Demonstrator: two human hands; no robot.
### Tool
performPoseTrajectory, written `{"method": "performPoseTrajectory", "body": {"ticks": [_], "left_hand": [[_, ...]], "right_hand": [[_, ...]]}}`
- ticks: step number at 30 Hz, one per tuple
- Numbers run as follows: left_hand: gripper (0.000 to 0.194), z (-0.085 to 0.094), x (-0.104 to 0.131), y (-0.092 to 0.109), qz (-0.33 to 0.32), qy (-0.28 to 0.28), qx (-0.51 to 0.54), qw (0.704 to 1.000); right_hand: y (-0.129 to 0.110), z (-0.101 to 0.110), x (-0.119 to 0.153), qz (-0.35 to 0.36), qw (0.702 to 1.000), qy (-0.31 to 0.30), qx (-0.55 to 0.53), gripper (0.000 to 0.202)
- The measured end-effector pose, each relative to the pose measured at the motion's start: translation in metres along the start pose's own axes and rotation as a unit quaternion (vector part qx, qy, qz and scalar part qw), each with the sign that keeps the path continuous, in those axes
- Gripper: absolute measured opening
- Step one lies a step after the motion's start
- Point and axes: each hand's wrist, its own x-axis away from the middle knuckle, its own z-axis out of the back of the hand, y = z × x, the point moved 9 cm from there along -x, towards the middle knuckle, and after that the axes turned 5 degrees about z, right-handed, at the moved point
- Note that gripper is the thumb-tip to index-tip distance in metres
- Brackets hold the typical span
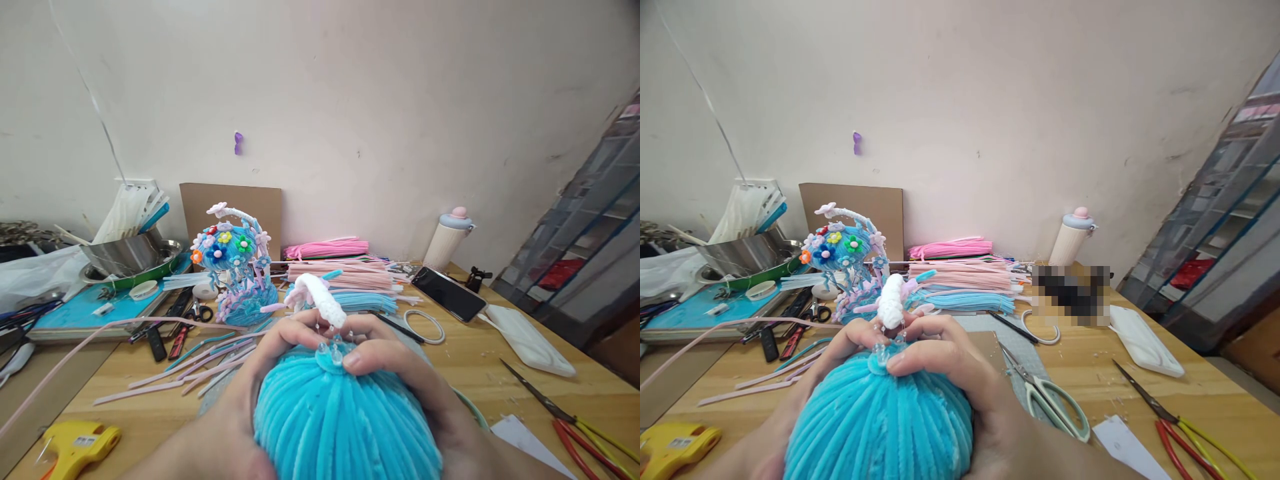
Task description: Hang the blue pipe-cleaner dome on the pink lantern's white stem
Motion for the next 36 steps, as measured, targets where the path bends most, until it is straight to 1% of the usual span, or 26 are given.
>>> {"method": "performPoseTrajectory", "body": {"ticks": [5,8,13,17,23,30,36], "left_hand": [[0.067,-0.0001,-0.0001,-0.0005,0.004,-0.007,0.005,1.000],[0.068,0.0011,-0.0001,-0.0008,0.001,-0.001,-0.001,1.000],[0.068,0.0026,-0.0001,-0.0027,0.000,0.001,-0.001,1.000],[0.066,0.0036,-0.0001,-0.0037,0.008,0.002,-0.011,1.000],[0.069,0.0008,-0.0007,-0.0020,0.009,0.002,0.012,1.000],[0.070,0.0002,-0.0012,-0.0015,0.007,0.003,0.012,1.000],[0.069,0.0010,-0.0006,-0.0012,0.006,0.000,0.001,1.000]], "right_hand": [[0.0008,0.0013,-0.0003,-0.007,1.000,-0.009,-0.003,0.059],[0.0012,0.0012,-0.0006,-0.007,1.000,-0.012,-0.003,0.057],[0.0040,-0.0003,0.0010,-0.019,1.000,0.000,-0.009,0.055],[0.0035,-0.0001,0.0019,-0.014,1.000,0.010,-0.009,0.054],[0.0035,0.0001,0.0014,-0.011,1.000,0.013,-0.007,0.049],[0.0030,0.0020,0.0004,-0.013,1.000,-0.001,-0.002,0.058],[0.0001,0.0025,-0.0015,-0.002,1.000,-0.003,-0.004,0.058]]}}
